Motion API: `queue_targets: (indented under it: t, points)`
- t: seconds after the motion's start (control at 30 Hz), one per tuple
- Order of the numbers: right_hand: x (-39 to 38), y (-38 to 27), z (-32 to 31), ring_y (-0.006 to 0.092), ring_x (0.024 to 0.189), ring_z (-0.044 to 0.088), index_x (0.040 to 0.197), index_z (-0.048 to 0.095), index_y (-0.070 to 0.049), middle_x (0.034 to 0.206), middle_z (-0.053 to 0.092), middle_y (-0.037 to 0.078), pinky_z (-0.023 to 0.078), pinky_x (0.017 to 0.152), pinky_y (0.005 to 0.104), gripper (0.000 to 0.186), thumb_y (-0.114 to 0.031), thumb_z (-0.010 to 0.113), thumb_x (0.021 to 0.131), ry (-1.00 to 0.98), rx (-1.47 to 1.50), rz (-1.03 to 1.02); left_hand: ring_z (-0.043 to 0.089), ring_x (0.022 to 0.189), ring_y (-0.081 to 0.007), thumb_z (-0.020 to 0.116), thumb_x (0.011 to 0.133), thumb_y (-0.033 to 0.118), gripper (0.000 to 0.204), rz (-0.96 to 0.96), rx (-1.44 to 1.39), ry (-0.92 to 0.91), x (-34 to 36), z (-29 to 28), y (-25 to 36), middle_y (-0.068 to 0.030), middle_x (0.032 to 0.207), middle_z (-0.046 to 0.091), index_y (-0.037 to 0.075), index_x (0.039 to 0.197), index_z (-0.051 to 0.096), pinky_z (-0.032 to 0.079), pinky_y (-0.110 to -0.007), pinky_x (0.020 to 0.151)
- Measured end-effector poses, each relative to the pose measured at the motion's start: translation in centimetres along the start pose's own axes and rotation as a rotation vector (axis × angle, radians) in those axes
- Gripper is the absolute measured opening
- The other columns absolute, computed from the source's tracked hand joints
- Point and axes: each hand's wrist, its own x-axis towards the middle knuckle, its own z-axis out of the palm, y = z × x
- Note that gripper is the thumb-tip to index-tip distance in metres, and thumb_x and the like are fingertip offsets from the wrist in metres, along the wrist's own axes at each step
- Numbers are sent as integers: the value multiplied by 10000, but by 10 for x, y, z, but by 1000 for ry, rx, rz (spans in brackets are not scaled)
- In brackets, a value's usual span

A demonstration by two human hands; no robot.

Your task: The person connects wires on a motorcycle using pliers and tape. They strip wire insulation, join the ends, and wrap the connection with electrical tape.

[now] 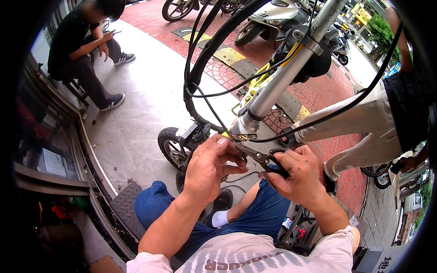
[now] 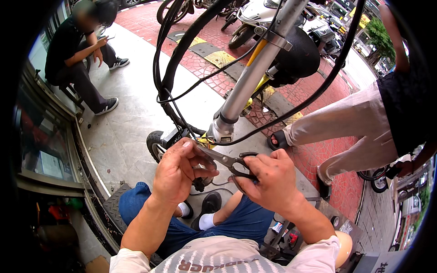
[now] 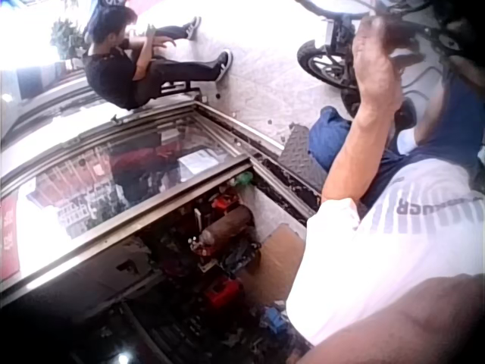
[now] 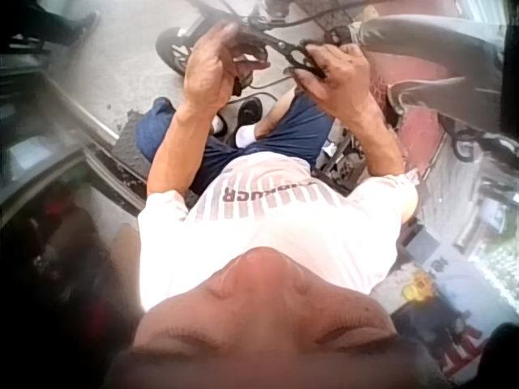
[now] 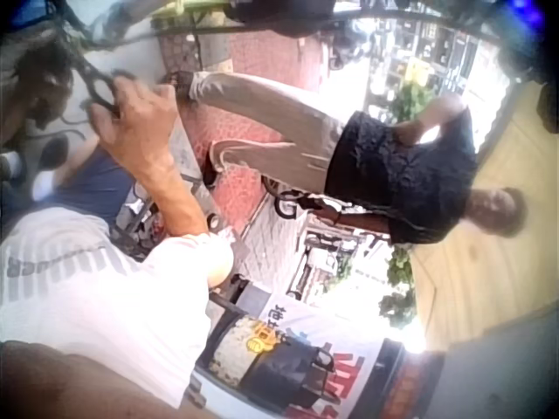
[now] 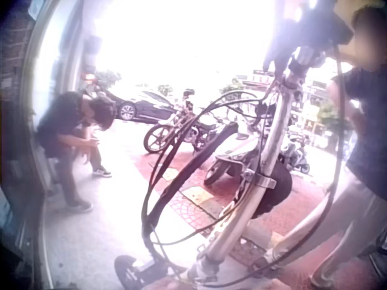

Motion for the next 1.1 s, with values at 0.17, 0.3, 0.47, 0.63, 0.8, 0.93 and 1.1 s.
queue_targets:
  t: [0.17,0.3,0.47,0.63,0.8,0.93,1.1]
  points:
    - [-7,-2,8,267,652,541,932,706,-39,716,621,49,402,678,382,411,-262,906,651,74,219,63,743,855,-252,546,1031,143,141,2,61,37,0,2,0,-144,968,703,9,1030,589,660,-459,792]
    - [-13,-3,9,247,622,538,931,702,-59,722,627,32,372,672,373,446,-340,914,657,46,187,42,732,835,-219,584,1004,115,106,-15,27,70,1,1,-1,-125,957,707,14,1027,603,654,-421,772]
    - [-17,-3,12,236,610,539,950,702,-65,721,629,23,355,676,369,457,-379,907,689,40,160,16,712,806,-206,604,986,129,133,-59,10,97,1,5,4,-112,944,707,3,1026,625,634,-388,772]
    - [-16,-4,10,238,598,523,950,715,-62,715,628,26,344,678,367,442,-386,898,713,-12,144,72,752,895,-238,556,1008,102,112,-31,10,53,2,-1,3,-129,1001,721,22,1068,606,655,-470,814]
    - [-11,-2,8,241,603,532,932,721,-60,725,639,33,343,674,372,423,-384,887,716,-2,134,74,751,916,-245,550,1002,89,125,-10,29,64,2,1,4,-135,1029,725,19,1086,611,650,-472,832]
    - [-7,-2,8,247,609,551,904,724,-59,715,642,40,356,668,381,397,-378,875,722,-12,139,88,749,911,-248,559,991,71,149,20,31,30,3,-6,3,-134,1032,724,10,1115,614,652,-459,823]
    - [-5,-5,9,241,575,570,865,730,-54,656,613,41,385,623,374,364,-356,883,732,-69,280,177,745,866,-235,597,975,48,169,93,94,56,2,-1,2,-126,1022,720,-3,1135,621,657,-424,788]
